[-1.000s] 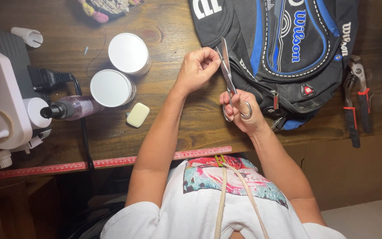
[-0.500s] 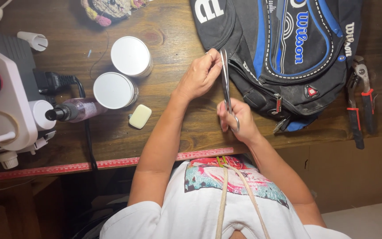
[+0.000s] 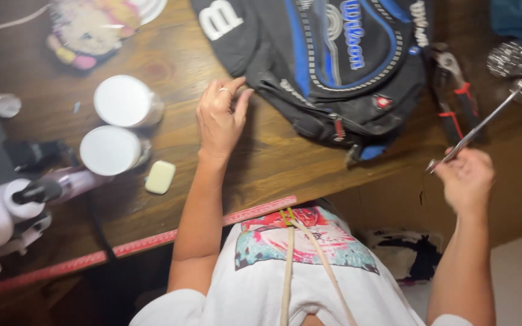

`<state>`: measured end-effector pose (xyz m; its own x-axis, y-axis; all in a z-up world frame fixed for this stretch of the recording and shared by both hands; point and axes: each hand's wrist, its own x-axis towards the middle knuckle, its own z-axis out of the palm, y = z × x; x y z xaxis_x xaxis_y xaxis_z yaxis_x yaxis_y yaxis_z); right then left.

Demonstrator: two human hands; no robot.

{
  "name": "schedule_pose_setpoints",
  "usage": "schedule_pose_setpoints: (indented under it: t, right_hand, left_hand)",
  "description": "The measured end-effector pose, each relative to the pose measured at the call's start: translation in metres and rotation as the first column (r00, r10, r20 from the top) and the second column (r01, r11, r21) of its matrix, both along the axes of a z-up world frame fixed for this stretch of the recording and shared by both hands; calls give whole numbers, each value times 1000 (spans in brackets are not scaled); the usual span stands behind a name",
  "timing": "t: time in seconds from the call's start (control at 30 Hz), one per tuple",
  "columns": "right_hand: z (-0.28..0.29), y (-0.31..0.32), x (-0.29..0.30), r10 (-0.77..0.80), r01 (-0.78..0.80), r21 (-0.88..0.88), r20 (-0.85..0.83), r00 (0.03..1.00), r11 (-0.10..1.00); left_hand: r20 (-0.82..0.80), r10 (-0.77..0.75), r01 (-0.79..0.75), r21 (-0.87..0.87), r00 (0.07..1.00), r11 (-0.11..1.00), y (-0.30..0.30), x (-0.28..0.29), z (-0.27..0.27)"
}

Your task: The person repairs a zipper on a black and blue backpack using pliers, scissors, and a needle and thread.

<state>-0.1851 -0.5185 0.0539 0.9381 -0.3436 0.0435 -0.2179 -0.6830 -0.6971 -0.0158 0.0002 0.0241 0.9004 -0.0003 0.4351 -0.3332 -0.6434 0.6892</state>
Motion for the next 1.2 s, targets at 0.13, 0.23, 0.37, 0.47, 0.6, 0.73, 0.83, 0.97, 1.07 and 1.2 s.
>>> schedule_pose_setpoints:
  t: [0.13, 0.23, 0.37, 0.47, 0.6, 0.73, 0.83, 0.97, 1.07, 1.2]
  right_hand:
    - [1, -95, 31, -52, 0, -373, -130, 990, 928]
    - [9, -126, 70, -82, -146, -587, -344, 936, 796]
    - [56, -70, 123, -202, -153, -535, -546, 813, 831]
    - [66, -48, 136, -284, -112, -506, -638, 715, 855]
    - [74, -20, 142, -163, -220, -570, -544, 823, 792]
    - [60, 105, 173, 579, -395, -596, 148, 801, 699]
    - [50, 242, 190, 768, -639, -426, 369, 524, 641]
    - [-14, 305, 223, 809, -614, -543, 255, 529, 573]
    - [-28, 306, 228, 795, -676, -421, 261, 547, 604]
    - [-27, 299, 231, 752, -754, -147, 321, 576, 641]
  left_hand:
    - [59, -17, 21, -72, 998, 997, -44, 0, -2]
    - [100, 118, -112, -68, 988, 991, -59, -6, -7]
    - [-64, 241, -250, -256, 968, 934, -64, -8, -18]
    - [-172, 262, -307, -348, 950, 886, -62, -7, -25]
    - [-72, 200, -212, -407, 977, 889, -55, -6, -26]
    - [-89, 178, -198, -521, 980, 831, -56, -1, -38]
    - [-54, 191, -189, -557, 980, 809, -54, 6, -51]
    - [-2, 192, -171, -461, 981, 871, -45, 13, -57]
    - [16, 197, -175, -394, 980, 902, -38, 15, -58]
    - [37, 208, -194, -238, 977, 952, -39, 15, -53]
